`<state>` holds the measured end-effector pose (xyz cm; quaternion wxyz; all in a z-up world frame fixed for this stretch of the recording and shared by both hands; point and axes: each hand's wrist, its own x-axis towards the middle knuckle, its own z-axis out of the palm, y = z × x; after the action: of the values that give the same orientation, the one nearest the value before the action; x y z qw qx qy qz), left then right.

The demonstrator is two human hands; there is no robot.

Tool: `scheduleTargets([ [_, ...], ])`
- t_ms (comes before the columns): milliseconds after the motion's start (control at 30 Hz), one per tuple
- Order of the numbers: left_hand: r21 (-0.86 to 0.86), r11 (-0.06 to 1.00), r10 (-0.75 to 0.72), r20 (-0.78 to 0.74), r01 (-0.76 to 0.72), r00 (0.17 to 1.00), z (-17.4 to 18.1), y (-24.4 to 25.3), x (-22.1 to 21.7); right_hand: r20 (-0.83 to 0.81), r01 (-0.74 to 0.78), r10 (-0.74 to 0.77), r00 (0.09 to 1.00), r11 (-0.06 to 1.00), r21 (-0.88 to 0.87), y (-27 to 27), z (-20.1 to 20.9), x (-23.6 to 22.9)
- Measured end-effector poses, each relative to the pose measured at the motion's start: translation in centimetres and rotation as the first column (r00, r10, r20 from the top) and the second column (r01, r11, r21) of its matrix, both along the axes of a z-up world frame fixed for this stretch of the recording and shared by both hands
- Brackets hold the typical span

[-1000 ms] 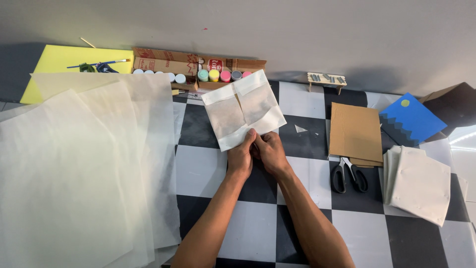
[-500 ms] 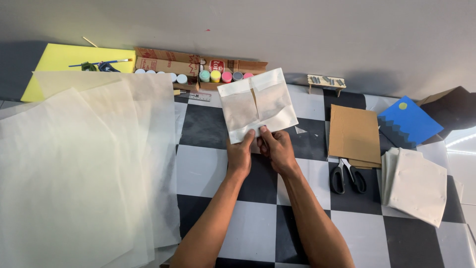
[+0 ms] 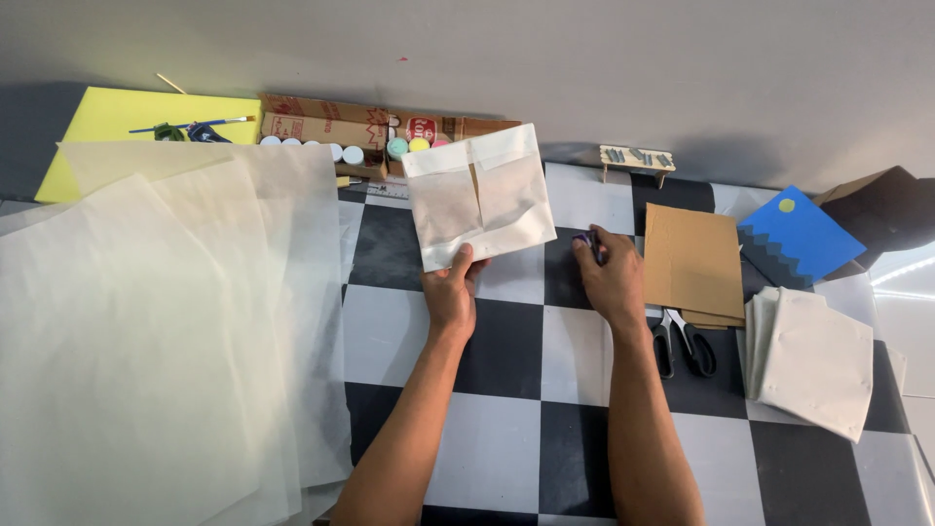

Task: Wrapping rectangular cardboard pieces in white tissue paper and securing the folds with a stapler.

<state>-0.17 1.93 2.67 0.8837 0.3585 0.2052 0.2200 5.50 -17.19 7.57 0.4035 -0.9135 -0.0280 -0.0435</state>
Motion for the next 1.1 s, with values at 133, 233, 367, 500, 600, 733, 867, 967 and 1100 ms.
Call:
scheduleTargets([
  [133,0.097,0.995,-0.023,-0.017,0.024,1.000,-0.8,0.5,0.0,0.019,0.126,-0.126,0.992,0.947,-0.295,-2.5,-2.4,0.7],
  [233,0.237,0.969,-0.059,-0.053,0.069,0.997,-0.9,1.1,-0.1,-0.015,0.165,-0.189,0.982,0.893,-0.418,-3.2,-3.0,0.9],
  [367,0.503,0.826,-0.168,-0.209,0.253,0.963,-2.7,3.3,-0.3,-0.076,0.150,-0.202,0.976,0.887,-0.436,-3.2,-2.6,0.8],
  [500,0.589,0.704,-0.259,-0.308,0.397,0.916,1.6,4.5,-2.0,-0.102,0.147,-0.211,0.972,0.888,-0.435,-3.1,-2.6,0.5],
  [600,0.749,0.541,-0.174,-0.345,0.382,0.923,0.9,5.2,-2.1,-0.119,0.151,-0.227,0.967,0.880,-0.450,-3.2,-3.2,0.8],
  [733,0.872,0.326,-0.090,-0.355,0.364,0.931,1.6,4.7,-2.4,-0.147,0.141,-0.227,0.963,0.884,-0.446,-3.5,-2.9,0.9],
  [867,0.912,0.009,0.097,-0.410,0.411,0.907,1.0,5.1,-2.2,-0.170,0.128,-0.233,0.957,0.871,-0.475,-4.2,-4.2,1.4],
  [967,0.898,-0.068,0.152,-0.421,0.434,0.894,0.6,4.8,-2.2,-0.179,0.127,-0.239,0.954,0.869,-0.479,-4.6,-4.8,1.6],
  [1100,0.910,-0.004,0.147,-0.409,0.414,0.900,2.1,4.5,-2.7,-0.118,0.161,-0.234,0.965,0.885,-0.437,-2.8,-2.0,0.3],
])
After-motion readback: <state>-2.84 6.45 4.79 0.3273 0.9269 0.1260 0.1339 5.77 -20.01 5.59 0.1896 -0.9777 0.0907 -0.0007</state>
